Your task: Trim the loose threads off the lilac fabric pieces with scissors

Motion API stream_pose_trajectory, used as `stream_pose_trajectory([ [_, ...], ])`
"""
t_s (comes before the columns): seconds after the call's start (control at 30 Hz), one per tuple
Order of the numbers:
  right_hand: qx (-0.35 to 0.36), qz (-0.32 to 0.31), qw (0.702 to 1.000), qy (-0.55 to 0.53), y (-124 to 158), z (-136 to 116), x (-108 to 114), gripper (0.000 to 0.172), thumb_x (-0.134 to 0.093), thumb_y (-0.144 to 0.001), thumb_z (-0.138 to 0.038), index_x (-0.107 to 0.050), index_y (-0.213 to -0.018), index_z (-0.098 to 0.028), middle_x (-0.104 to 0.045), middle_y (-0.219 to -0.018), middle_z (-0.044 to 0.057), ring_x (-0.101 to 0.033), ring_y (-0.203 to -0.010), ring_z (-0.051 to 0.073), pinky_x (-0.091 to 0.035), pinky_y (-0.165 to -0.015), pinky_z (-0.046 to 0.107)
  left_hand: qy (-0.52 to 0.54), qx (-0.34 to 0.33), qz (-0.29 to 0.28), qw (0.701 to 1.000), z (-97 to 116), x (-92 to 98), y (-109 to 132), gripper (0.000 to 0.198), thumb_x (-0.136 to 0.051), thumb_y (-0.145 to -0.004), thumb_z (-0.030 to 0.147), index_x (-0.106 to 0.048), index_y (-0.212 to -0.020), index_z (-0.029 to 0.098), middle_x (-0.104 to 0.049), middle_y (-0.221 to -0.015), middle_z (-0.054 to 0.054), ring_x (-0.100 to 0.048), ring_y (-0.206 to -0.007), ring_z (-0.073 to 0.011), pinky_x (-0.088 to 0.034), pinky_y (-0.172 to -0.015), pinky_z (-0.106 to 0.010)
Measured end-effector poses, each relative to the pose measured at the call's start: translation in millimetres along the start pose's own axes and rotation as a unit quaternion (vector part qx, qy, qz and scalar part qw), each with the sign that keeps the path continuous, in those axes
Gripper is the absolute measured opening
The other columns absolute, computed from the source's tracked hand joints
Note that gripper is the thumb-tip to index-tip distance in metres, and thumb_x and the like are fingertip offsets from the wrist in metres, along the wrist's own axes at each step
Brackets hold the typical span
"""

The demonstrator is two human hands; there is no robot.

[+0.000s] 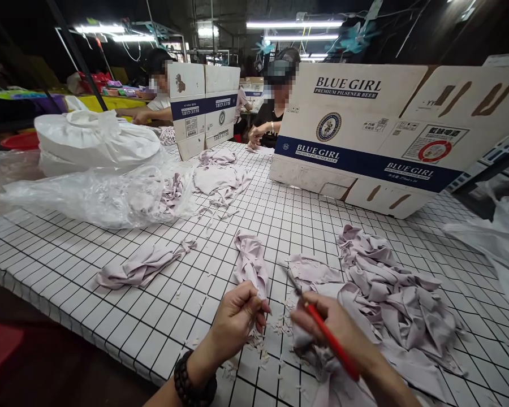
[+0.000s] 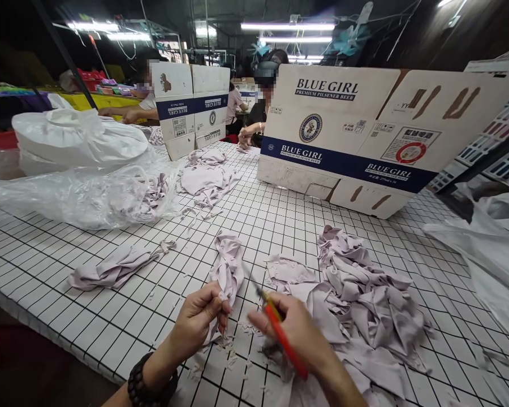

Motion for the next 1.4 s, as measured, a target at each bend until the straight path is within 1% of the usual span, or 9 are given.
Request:
stream_pose_trajectory([
  [0.17,-0.064,0.075,0.995,0.010,-43.3,-7.7,35.3,0.037,-0.073,-0.070,-0.051,-0.051,-0.066,-0.022,-0.055,-0.065,-0.002,-0.051,-0.060,0.016,-0.044,-0.060,0.031,-0.008,0.023,0.003,1.000,-6.9,1.9,7.1,0.047,-0.064,-0.082,0.056,-0.060,-0.067,0.013,-0.051,-0.069,0.001,-0.052,-0.050,-0.0072,-0.044,-0.047,-0.020],
  [0.33,-0.075,0.051,0.994,0.056,-105.6,-18.9,-23.3,0.030,-0.083,-0.059,-0.030,-0.055,-0.064,-0.021,-0.059,-0.061,-0.002,-0.055,-0.059,0.018,-0.041,-0.057,0.031,-0.024,0.019,0.003,1.000,-19.1,3.2,14.7,0.049,-0.060,-0.084,0.059,-0.061,-0.068,0.012,-0.049,-0.070,0.001,-0.053,-0.052,-0.0077,-0.045,-0.050,-0.021],
  [0.47,-0.055,0.057,0.996,0.048,-133.5,-32.3,-46.5,0.025,-0.075,-0.070,-0.023,-0.052,-0.061,-0.019,-0.053,-0.057,-0.006,-0.051,-0.055,0.013,-0.041,-0.056,0.027,-0.054,-0.007,0.022,0.998,-16.9,18.6,18.2,0.046,-0.057,-0.088,0.054,-0.063,-0.070,0.012,-0.050,-0.073,-0.001,-0.055,-0.056,-0.0099,-0.047,-0.055,-0.023],
  [0.73,0.041,0.118,0.992,-0.032,-111.3,-90.7,48.6,0.033,-0.073,-0.072,-0.042,-0.047,-0.072,-0.023,-0.059,-0.076,-0.001,-0.059,-0.072,0.015,-0.049,-0.073,0.031,-0.089,-0.073,0.057,0.992,25.9,60.7,8.5,0.035,-0.055,-0.091,0.044,-0.063,-0.074,0.014,-0.052,-0.071,-0.001,-0.054,-0.063,-0.0132,-0.046,-0.064,-0.027],
  [0.8,0.025,0.105,0.994,-0.012,-108.9,-81.9,31.5,0.034,-0.075,-0.070,-0.045,-0.049,-0.069,-0.022,-0.060,-0.072,0.000,-0.059,-0.070,0.017,-0.049,-0.070,0.034,-0.117,-0.075,0.033,0.990,26.8,51.2,6.8,0.035,-0.052,-0.092,0.043,-0.064,-0.076,0.014,-0.052,-0.073,-0.002,-0.055,-0.065,-0.0142,-0.046,-0.064,-0.027],
  [0.93,-0.023,0.075,0.996,0.040,-117.3,-43.2,-46.0,0.032,-0.083,-0.066,-0.036,-0.055,-0.063,-0.021,-0.059,-0.062,-0.001,-0.058,-0.064,0.019,-0.048,-0.066,0.036,-0.211,-0.067,0.000,0.975,12.8,28.4,14.3,0.035,-0.048,-0.095,0.039,-0.064,-0.076,0.014,-0.054,-0.074,-0.003,-0.053,-0.066,-0.0147,-0.042,-0.063,-0.027],
  [1.03,-0.030,0.098,0.994,0.043,-124.1,-31.9,-69.9,0.019,-0.070,-0.083,-0.030,-0.059,-0.074,-0.017,-0.061,-0.074,-0.001,-0.059,-0.071,0.015,-0.050,-0.070,0.033,-0.224,-0.065,0.016,0.972,6.4,33.0,21.7,0.035,-0.047,-0.094,0.039,-0.064,-0.077,0.014,-0.053,-0.074,-0.003,-0.052,-0.064,-0.0144,-0.042,-0.061,-0.027],
  [1.13,-0.017,0.108,0.994,0.002,-125.1,-47.8,-43.2,0.018,-0.070,-0.083,-0.029,-0.058,-0.075,-0.017,-0.061,-0.072,-0.001,-0.059,-0.067,0.014,-0.051,-0.067,0.031,-0.204,-0.069,0.060,0.975,16.3,58.9,23.4,0.033,-0.048,-0.092,0.039,-0.062,-0.075,0.015,-0.053,-0.070,-0.003,-0.054,-0.064,-0.0155,-0.045,-0.063,-0.028],
  [1.4,0.098,0.164,0.971,-0.144,-76.8,-127.0,97.9,0.040,-0.088,-0.051,-0.034,-0.053,-0.064,-0.020,-0.059,-0.062,-0.004,-0.052,-0.054,0.010,-0.047,-0.055,0.024,-0.292,-0.126,0.180,0.931,79.4,127.2,-9.1,0.032,-0.041,-0.086,0.042,-0.050,-0.066,0.019,-0.051,-0.065,-0.001,-0.054,-0.063,-0.0169,-0.048,-0.065,-0.030],
])
Point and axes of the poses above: each hand's wrist, its own y-axis away from the middle knuckle, its own x-axis out of the back of the hand, z = x × y, the point moved 10 cm from there along -y, towards the middle knuckle
